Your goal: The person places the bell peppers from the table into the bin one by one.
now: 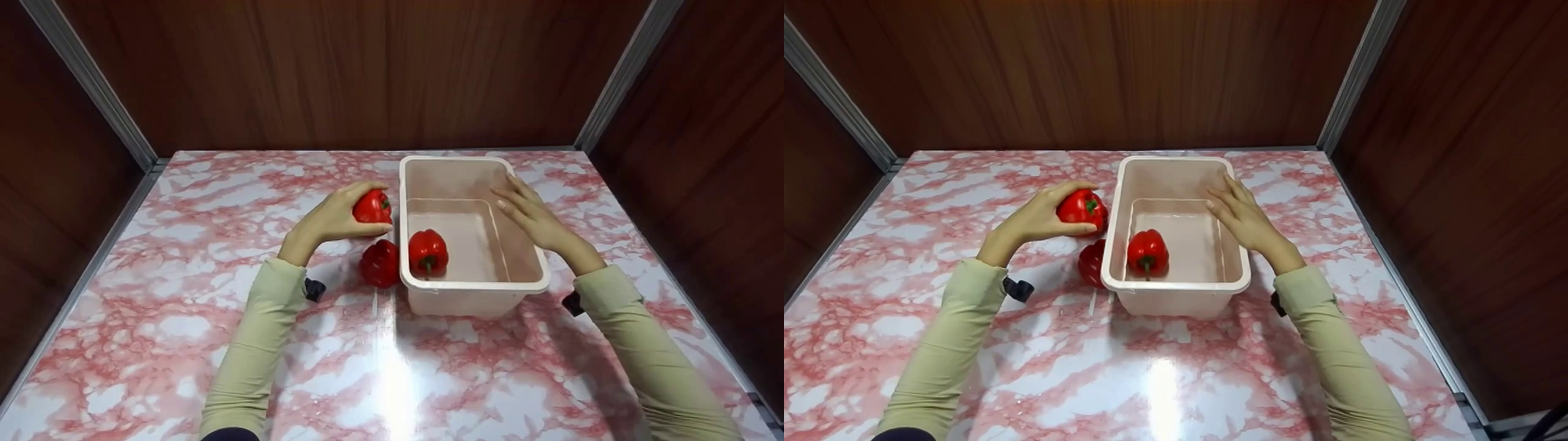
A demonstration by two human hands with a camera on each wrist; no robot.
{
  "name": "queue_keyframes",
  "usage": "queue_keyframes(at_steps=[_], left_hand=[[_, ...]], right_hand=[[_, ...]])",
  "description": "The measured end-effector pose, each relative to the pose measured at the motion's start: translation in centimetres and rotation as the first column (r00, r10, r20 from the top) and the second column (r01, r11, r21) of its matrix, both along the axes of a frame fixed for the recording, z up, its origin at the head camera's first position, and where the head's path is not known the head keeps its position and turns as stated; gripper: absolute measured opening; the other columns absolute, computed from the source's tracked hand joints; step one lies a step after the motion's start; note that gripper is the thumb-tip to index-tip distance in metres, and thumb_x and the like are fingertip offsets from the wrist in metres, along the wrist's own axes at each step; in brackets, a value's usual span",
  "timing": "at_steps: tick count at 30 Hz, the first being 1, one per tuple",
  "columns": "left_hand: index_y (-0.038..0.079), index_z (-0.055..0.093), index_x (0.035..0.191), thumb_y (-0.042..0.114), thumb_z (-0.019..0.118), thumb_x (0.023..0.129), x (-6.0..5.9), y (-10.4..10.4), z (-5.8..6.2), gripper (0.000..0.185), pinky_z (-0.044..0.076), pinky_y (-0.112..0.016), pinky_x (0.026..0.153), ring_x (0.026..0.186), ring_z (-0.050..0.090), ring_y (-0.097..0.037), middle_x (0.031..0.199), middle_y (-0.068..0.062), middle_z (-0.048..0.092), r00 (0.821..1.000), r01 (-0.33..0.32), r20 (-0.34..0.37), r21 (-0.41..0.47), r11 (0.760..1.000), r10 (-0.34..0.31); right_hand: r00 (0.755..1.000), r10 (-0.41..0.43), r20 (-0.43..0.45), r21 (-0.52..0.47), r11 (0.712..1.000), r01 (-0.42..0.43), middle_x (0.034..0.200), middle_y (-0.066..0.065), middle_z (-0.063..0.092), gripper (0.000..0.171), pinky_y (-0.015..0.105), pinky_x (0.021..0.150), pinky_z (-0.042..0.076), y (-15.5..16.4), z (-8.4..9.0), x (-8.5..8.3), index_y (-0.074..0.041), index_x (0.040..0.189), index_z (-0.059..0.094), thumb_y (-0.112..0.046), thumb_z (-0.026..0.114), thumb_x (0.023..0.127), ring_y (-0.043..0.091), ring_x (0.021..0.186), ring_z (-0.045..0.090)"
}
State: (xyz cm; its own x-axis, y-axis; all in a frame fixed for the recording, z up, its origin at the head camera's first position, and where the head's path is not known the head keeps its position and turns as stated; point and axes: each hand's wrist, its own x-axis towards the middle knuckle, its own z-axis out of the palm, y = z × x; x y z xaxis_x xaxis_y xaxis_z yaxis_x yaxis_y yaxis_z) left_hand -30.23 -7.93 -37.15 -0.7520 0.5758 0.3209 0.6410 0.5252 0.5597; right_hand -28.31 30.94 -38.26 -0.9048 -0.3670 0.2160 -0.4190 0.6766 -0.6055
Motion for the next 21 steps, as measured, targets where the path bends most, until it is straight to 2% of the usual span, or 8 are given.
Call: queue_keyframes(at_steps=[16, 21], left_hand=[[0.031, 0.047, 0.129, 0.063, 0.067, 0.07, -0.08, 0.19, 0.8, 0.07, 0.052, -0.035, 0.079, 0.099, 0.056, -0.015, 0.123, 0.003, 0.054, 1.0, 0.014, -0.001, 0.01, 1.0, -0.014], [0.031, 0.048, 0.128, 0.063, 0.067, 0.07, -0.02, 0.33, 0.98, 0.069, 0.052, -0.033, 0.079, 0.099, 0.055, -0.013, 0.121, 0.006, 0.054, 0.999, 0.028, -0.028, 0.016, 0.999, -0.028]], right_hand=[[1.0, 0.001, -0.009, -0.004, 1.0, -0.001, 0.155, 0.014, 0.009, 0.046, 0.062, 0.107, 0.003, -0.03, 0.01, 0.09, -0.013, 0.139, 0.044, -0.035, 0.041, 0.098, 0.037, 0.14, 0.002], [1.0, 0.0, -0.013, 0.0, 1.0, 0.0, 0.155, 0.014, 0.009, 0.046, 0.062, 0.107, 0.003, -0.09, 0.0, 0.13, -0.012, 0.138, 0.044, -0.035, 0.041, 0.098, 0.037, 0.14, 0.002]])
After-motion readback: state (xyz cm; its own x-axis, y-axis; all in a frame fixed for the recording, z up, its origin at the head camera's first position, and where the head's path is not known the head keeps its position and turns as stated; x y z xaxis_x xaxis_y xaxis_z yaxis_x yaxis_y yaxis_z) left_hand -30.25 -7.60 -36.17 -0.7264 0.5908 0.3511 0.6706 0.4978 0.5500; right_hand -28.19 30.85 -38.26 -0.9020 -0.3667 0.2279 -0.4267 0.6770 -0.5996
